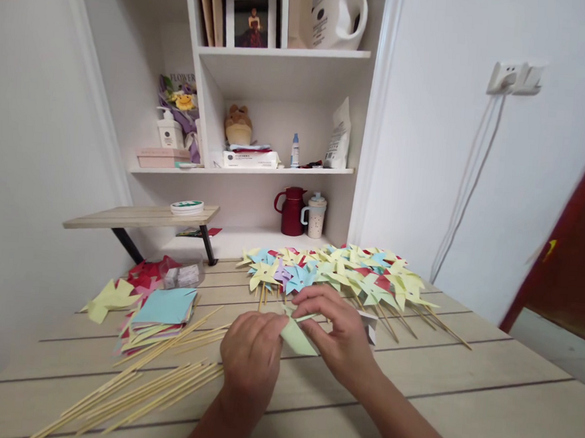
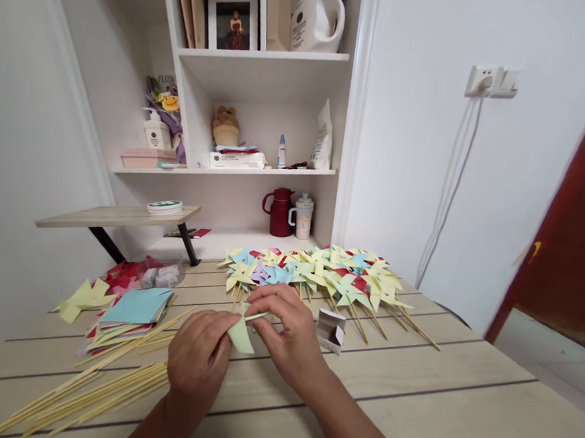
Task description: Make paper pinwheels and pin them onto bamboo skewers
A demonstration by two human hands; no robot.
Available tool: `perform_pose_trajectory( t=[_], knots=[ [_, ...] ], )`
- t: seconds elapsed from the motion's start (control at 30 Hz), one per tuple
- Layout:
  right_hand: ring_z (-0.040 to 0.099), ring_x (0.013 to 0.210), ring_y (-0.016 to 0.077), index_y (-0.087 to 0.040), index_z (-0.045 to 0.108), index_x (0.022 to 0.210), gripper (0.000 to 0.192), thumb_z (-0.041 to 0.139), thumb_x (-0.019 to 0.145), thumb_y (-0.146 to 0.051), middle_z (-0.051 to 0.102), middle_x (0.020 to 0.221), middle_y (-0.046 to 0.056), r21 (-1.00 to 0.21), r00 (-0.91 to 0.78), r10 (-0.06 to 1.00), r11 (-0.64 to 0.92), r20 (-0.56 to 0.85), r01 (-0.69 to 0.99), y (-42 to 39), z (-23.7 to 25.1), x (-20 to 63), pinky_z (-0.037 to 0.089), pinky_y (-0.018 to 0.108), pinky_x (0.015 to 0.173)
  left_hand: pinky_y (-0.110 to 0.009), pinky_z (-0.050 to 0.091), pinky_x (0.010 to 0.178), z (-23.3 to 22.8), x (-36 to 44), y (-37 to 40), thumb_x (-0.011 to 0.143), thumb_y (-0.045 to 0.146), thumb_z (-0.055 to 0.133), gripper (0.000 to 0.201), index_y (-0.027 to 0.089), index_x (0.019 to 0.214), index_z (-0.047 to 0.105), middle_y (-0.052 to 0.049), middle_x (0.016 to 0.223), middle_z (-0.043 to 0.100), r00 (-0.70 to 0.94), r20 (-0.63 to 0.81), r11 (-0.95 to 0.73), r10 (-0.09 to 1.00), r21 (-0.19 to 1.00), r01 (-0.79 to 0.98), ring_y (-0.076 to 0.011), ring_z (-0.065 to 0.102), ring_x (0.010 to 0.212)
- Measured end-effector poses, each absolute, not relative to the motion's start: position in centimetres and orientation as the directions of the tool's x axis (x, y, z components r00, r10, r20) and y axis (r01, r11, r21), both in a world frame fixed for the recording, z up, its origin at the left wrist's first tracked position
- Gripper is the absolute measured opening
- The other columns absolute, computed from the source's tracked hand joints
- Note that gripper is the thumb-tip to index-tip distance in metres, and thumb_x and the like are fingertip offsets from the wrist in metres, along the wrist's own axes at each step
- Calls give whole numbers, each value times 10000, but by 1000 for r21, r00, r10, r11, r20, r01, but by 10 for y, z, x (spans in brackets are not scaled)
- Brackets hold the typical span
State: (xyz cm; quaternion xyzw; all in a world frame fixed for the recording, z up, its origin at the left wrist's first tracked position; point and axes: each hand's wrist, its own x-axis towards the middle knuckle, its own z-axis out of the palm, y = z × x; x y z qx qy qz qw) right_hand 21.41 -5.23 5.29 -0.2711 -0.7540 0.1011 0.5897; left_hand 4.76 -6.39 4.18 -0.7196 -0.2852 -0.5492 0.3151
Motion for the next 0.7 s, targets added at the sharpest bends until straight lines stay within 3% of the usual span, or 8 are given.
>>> perform_pose_trajectory(
  t=[0.4,0.7],
  knots=[
    [645,890,203,-259,695,867,174,653,838,-92,689,917,28,-423,-75,470,844,879,330,-51,49,209,502,375,803,-295,529,748,46,47,-66,839,6,533,245,203,952,625,-9,761,750,206,977,-640,46,-130,757,-145,697,690],
    [617,918,214,-241,704,903,252,582,834,-32,646,980,54,-275,-107,352,857,930,436,-44,44,212,502,390,785,-313,510,821,42,52,-68,848,-8,523,234,178,949,623,-10,775,753,228,973,-652,35,-150,743,-122,690,685]
  ],
)
